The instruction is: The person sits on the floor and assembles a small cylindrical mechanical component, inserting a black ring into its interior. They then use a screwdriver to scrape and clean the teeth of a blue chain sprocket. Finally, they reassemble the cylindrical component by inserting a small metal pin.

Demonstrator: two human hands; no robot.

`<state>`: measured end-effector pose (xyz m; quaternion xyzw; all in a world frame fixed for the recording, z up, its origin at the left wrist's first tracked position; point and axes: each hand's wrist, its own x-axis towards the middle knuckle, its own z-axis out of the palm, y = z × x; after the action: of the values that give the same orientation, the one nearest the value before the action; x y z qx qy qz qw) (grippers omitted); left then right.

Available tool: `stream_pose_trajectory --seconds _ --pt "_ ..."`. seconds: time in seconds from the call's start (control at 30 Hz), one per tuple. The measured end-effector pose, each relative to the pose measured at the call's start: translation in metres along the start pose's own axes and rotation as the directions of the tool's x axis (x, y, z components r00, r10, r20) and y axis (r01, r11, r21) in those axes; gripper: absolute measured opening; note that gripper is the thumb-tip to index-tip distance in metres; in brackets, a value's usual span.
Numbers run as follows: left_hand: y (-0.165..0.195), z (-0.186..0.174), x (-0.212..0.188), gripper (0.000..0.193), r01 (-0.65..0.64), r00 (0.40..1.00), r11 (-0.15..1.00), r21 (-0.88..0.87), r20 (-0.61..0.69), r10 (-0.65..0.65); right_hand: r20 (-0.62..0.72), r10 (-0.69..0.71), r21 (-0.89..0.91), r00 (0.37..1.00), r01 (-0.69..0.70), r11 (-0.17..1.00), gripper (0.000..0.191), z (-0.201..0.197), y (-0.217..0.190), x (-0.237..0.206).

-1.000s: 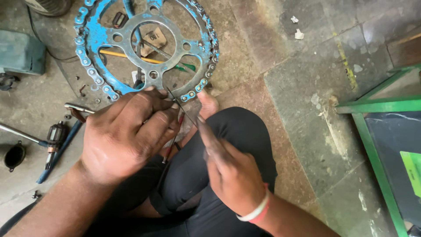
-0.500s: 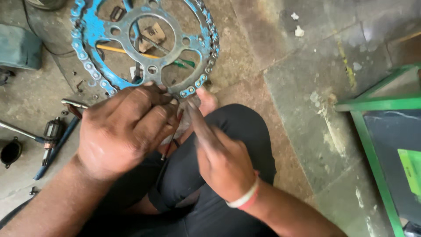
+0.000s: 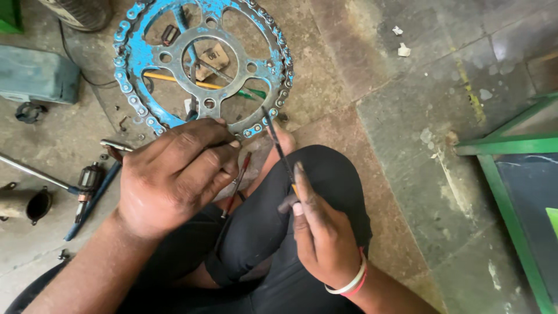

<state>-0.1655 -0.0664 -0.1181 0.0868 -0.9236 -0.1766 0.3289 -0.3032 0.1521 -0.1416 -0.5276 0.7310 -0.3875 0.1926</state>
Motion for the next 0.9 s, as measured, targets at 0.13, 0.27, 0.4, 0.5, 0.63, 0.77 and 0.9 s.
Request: stream_pose_trajectory --seconds 0.13,0.27,0.4,0.5,0.63,0.77,0.9 --pt "0.000 0.003 -0.002 0.020 -0.025 1.000 0.999 0.035 -0.009 0.025 0.017 -0.066 -0.004 0.998 0.066 0.998 0.055 0.008 -0.002 0.007" --pt "-0.002 0.005 -0.002 0.019 -0.058 0.998 0.996 0.065 -0.010 0.058 0.025 -0.046 0.037 0.999 0.045 0.998 0.056 0.015 -0.005 0.014" --pt "-0.003 0.006 -0.002 0.018 -0.080 0.997 0.992 0.097 -0.009 0.081 0.013 -0.091 0.067 0.996 0.090 0.994 0.056 0.020 -0.008 0.018" --pt "-0.004 0.006 -0.002 0.019 -0.082 0.996 0.994 0.076 -0.013 0.083 0.002 -0.102 0.052 0.995 0.102 0.993 0.056 0.021 -0.008 0.020" --pt "-0.006 0.005 -0.002 0.021 -0.088 0.996 0.995 0.048 -0.013 0.089 0.002 -0.132 0.041 0.991 0.132 0.990 0.056 0.019 -0.004 0.022" --pt "-0.006 0.005 -0.001 0.021 -0.086 0.996 0.996 0.033 -0.017 0.087 0.032 -0.084 0.036 0.996 0.083 0.996 0.057 0.017 -0.001 0.022" --pt "-0.006 0.004 0.001 0.021 -0.093 0.995 0.995 0.040 -0.020 0.094 0.029 -0.109 0.013 0.994 0.109 0.994 0.057 0.018 0.000 0.023"
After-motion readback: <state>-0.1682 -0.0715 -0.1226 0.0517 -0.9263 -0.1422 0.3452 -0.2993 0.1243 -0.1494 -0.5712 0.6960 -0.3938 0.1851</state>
